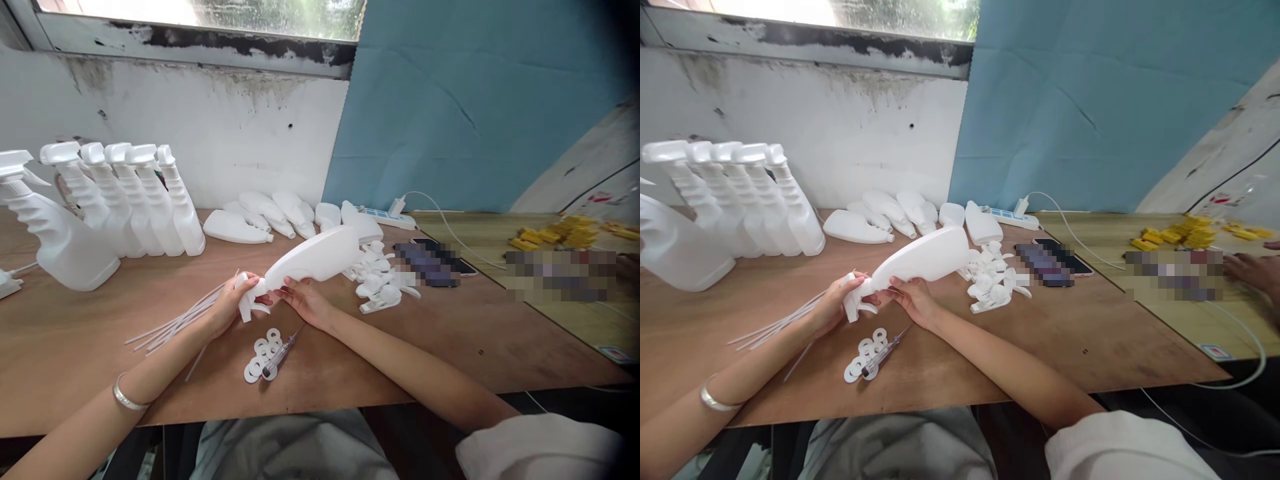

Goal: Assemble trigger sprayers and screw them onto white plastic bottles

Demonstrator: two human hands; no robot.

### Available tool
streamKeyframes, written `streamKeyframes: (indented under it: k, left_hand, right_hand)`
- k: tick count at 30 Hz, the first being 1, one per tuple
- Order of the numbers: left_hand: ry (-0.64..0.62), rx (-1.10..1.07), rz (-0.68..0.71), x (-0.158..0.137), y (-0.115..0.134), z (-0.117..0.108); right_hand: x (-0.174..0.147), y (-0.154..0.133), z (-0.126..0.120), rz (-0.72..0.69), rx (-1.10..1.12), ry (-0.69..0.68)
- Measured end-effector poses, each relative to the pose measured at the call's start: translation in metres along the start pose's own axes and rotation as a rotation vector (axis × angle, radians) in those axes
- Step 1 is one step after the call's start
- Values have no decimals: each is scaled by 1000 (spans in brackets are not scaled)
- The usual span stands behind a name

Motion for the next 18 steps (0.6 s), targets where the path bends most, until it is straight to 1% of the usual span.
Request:
streamKeyframes:
  k: [5, 9, 11, 15, 18]
  left_hand:
    - [26, 70, 7, 0, -1, -2]
    - [125, 155, 86, 2, 0, -7]
    - [141, 180, 100, 2, 0, -7]
    - [92, 146, 52, 2, -3, -5]
    - [39, 77, 47, 2, -5, -4]
  right_hand:
    - [0, 0, 0, 12, -16, -6]
    - [1, 0, -2, 8, 29, 4]
    - [2, 0, -2, 6, 35, -4]
    - [2, 0, -2, 15, 15, -14]
    - [1, 1, -2, 24, -9, -18]
Point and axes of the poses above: each hand's wrist, its own x-axis towards the middle knuckle, its own z-axis out of the palm, y = z × x, the point moved 4 cm from there along x, towards the middle knuckle, and after that the axes turned 11 degrees about x, right-handed, at the moved point
